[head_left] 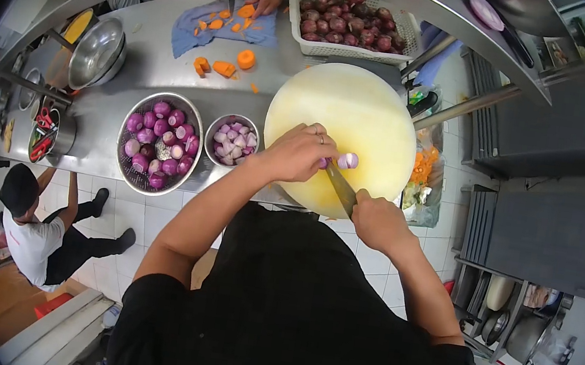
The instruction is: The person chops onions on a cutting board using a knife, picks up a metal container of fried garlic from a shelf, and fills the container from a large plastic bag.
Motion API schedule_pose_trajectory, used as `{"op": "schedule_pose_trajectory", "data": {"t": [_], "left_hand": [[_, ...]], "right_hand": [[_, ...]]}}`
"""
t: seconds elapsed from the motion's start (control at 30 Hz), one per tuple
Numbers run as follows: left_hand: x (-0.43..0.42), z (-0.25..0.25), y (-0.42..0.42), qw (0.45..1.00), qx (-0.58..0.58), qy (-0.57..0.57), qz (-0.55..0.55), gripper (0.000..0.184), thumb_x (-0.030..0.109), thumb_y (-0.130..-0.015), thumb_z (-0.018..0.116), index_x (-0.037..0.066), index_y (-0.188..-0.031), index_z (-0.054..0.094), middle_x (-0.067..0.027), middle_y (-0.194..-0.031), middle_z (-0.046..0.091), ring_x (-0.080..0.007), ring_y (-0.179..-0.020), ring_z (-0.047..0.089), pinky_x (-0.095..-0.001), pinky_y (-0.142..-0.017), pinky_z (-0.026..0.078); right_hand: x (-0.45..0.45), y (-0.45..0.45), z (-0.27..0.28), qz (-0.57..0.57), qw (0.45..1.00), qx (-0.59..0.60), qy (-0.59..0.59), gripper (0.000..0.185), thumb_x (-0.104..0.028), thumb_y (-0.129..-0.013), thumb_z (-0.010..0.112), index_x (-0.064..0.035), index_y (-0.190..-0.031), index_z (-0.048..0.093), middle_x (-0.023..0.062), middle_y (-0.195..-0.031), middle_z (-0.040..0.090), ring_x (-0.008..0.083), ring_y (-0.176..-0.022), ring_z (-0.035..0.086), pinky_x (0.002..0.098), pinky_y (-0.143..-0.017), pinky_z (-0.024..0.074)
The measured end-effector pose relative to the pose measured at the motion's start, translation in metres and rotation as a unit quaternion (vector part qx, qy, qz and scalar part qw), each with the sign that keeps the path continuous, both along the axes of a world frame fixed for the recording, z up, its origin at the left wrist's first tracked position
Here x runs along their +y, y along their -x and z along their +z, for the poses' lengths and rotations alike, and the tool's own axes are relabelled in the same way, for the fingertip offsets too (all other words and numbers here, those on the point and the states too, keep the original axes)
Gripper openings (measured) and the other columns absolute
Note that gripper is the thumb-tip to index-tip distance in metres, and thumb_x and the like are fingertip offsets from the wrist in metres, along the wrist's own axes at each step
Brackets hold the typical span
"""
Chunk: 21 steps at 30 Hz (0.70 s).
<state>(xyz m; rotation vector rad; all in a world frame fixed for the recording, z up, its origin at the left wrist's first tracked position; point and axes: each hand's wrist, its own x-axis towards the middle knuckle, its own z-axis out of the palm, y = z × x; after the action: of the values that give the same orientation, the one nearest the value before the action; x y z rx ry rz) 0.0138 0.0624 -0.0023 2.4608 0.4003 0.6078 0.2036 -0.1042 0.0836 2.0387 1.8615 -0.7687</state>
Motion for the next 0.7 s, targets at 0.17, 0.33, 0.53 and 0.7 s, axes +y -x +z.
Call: {"op": "schedule_pose_trajectory", "data": {"t": [0.17,0.33,0.53,0.7], "left_hand": [[0.004,-0.002,0.001,0.996,0.032,0.078,-0.007,0.012,0.010,-0.086,0.075,0.005,-0.096,0.072,-0.0101,-0.096,0.072,-0.0320,-0.096,0.066,-0.0425,-0.087,0.052],[-0.029,-0.015,0.002,0.985,0.012,0.114,0.128,0.017,0.013,-0.087,0.077,0.004,-0.098,0.069,-0.0133,-0.093,0.069,-0.0343,-0.089,0.066,-0.0446,-0.082,0.053],[-0.046,-0.009,0.009,0.976,-0.043,0.099,0.187,0.020,0.007,-0.083,0.078,0.005,-0.098,0.065,-0.0126,-0.092,0.064,-0.0332,-0.087,0.067,-0.0434,-0.077,0.053],[-0.047,-0.015,0.012,0.980,-0.077,0.080,0.166,0.021,0.002,-0.081,0.076,0.004,-0.098,0.065,-0.0121,-0.092,0.064,-0.0321,-0.087,0.067,-0.0437,-0.077,0.054]], "right_hand": [[-0.039,-0.018,0.053,-0.002,1.000,0.006,-0.006,0.020,-0.017,-0.100,0.053,0.0022,-0.105,0.057,0.0288,-0.082,0.070,0.0493,-0.082,0.070,0.0584,-0.077,0.0549],[-0.049,-0.013,0.051,-0.026,0.999,0.007,-0.025,0.021,-0.014,-0.099,0.052,0.0043,-0.107,0.057,0.0277,-0.082,0.071,0.0470,-0.082,0.070,0.0573,-0.078,0.0559],[-0.026,0.011,0.052,-0.028,0.999,0.020,-0.004,0.022,-0.013,-0.096,0.056,0.0053,-0.107,0.057,0.0281,-0.083,0.071,0.0467,-0.083,0.072,0.0562,-0.077,0.0568],[-0.016,0.022,0.028,-0.034,0.999,0.016,0.015,0.023,-0.015,-0.096,0.057,0.0051,-0.106,0.058,0.0289,-0.084,0.072,0.0470,-0.086,0.073,0.0547,-0.080,0.0580]]}}
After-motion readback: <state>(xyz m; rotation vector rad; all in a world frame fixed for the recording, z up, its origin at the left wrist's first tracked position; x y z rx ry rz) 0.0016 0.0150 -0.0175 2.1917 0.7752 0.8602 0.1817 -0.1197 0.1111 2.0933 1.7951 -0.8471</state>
